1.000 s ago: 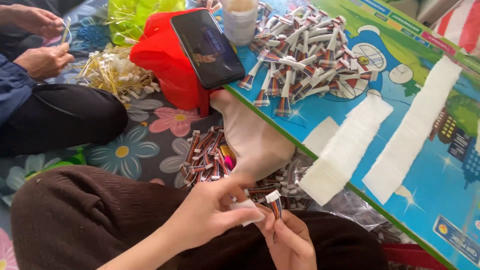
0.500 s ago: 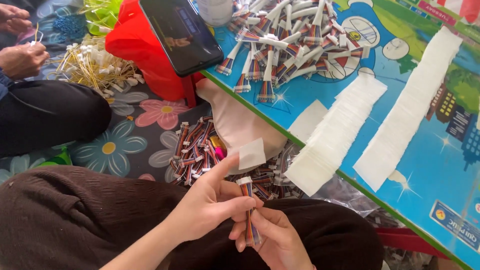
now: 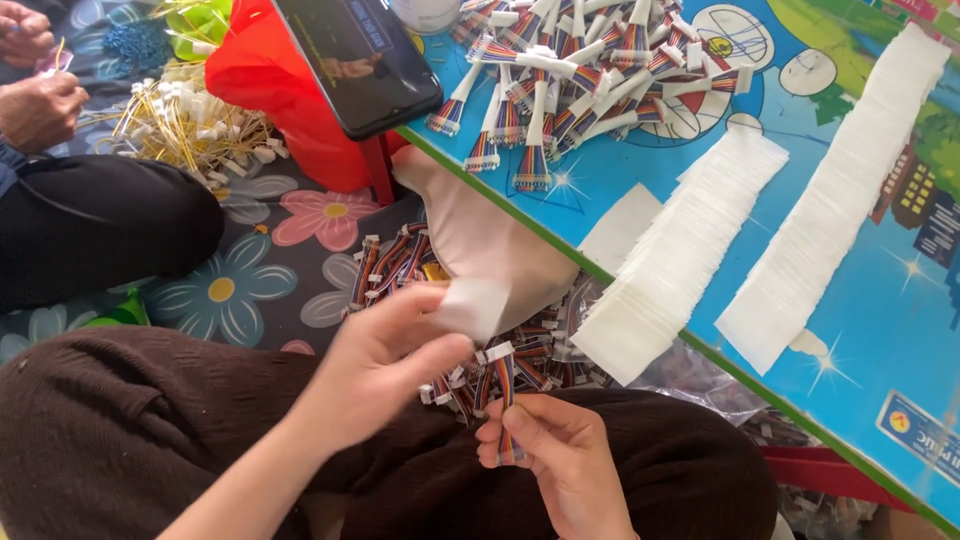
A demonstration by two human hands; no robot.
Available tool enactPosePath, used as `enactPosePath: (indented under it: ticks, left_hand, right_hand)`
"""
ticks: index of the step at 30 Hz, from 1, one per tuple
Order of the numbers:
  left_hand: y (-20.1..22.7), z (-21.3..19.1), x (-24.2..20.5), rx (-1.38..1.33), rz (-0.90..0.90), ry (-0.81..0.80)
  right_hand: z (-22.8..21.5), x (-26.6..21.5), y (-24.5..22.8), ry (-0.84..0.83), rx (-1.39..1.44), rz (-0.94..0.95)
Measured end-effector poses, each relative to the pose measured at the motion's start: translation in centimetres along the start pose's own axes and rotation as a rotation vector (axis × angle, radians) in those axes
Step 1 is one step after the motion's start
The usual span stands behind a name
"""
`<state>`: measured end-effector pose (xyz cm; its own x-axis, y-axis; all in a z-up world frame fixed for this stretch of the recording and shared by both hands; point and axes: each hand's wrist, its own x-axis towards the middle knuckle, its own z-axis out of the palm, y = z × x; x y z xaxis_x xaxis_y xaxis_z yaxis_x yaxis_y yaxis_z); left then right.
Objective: The person is manually wrapping small wire harnesses with white adhesive tape for organization or protection.
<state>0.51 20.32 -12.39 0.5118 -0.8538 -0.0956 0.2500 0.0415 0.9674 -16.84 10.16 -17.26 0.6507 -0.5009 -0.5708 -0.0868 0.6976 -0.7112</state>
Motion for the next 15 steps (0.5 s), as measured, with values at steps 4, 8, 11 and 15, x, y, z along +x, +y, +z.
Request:
enactPosePath:
  ticks: [4, 8, 11, 15]
  left_hand:
    - [0.8, 0.4, -0.6, 0.206, -0.128, -0.123]
    - [0.4, 1.0, -0.1, 0.083, -0.345, -0.278]
    - [0.0, 1.4, 0.1, 0.101, -0.377, -0.238]
    - [0.0, 1.4, 0.2, 0.108, -0.309, -0.189]
  right_hand:
    - [1.3, -0.4, -0.3, 0.067, -0.071, -0.047]
    - [1.9, -0.8, -0.5, 0.051, -0.195, -0.085]
    - [1.8, -1.1, -0.4, 0.068, -0.226, -0.117]
    - [1.7, -0.7, 0.3, 0.055, -0.23, -0.202]
